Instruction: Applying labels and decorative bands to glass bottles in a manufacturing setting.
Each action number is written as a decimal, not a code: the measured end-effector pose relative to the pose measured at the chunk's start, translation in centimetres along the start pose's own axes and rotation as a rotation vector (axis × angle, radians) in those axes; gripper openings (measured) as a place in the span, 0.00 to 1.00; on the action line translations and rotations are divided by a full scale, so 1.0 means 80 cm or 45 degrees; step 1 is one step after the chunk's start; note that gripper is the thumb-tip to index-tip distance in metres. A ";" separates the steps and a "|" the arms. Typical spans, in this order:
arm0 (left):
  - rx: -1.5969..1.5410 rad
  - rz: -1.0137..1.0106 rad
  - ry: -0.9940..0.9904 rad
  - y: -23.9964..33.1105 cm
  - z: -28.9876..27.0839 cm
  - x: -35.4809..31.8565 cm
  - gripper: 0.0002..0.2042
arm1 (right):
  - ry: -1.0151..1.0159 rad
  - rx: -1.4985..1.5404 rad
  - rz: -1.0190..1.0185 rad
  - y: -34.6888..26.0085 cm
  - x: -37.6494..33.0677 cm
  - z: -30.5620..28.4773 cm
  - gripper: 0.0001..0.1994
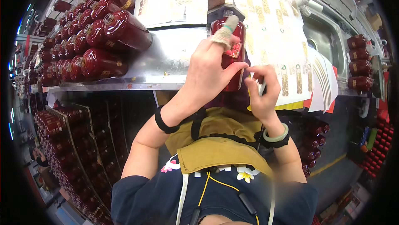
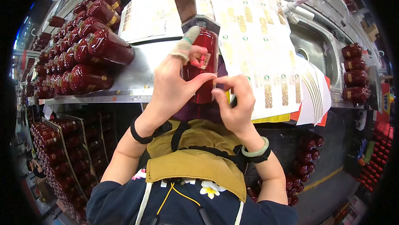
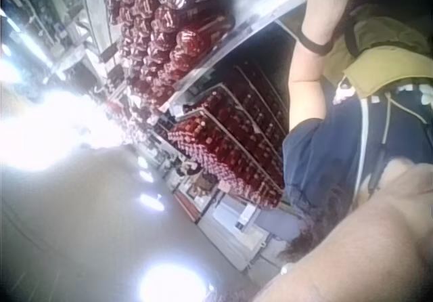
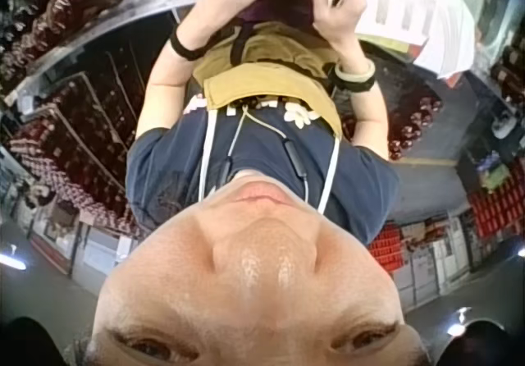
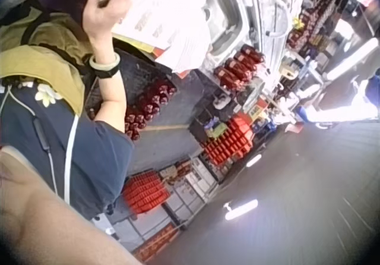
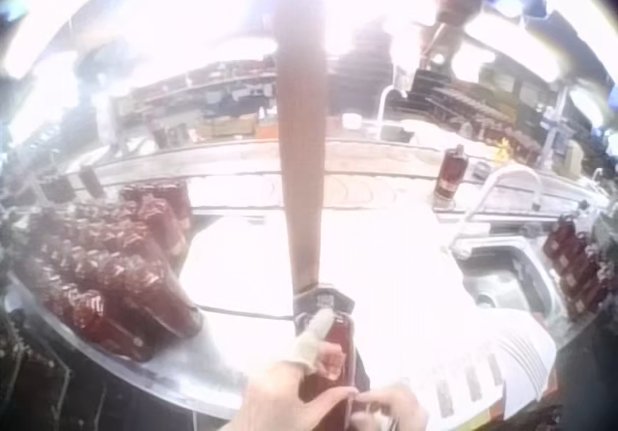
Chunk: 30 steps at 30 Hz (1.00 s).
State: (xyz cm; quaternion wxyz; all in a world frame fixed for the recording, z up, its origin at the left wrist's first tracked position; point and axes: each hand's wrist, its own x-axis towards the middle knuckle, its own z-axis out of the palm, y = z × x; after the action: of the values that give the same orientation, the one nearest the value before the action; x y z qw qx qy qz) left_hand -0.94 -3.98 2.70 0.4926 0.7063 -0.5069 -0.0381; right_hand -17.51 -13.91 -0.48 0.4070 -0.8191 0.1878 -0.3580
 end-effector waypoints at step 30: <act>-1.165 -0.676 0.090 -0.048 0.014 -0.003 0.36 | -0.162 0.715 0.828 0.009 0.090 0.030 0.35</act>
State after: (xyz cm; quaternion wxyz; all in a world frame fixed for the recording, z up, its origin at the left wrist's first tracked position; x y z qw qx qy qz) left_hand 0.99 -4.53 -0.80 0.7407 0.5241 -0.2254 -0.3549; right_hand -10.87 -17.37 1.06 0.7164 -0.5952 0.3060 -0.1970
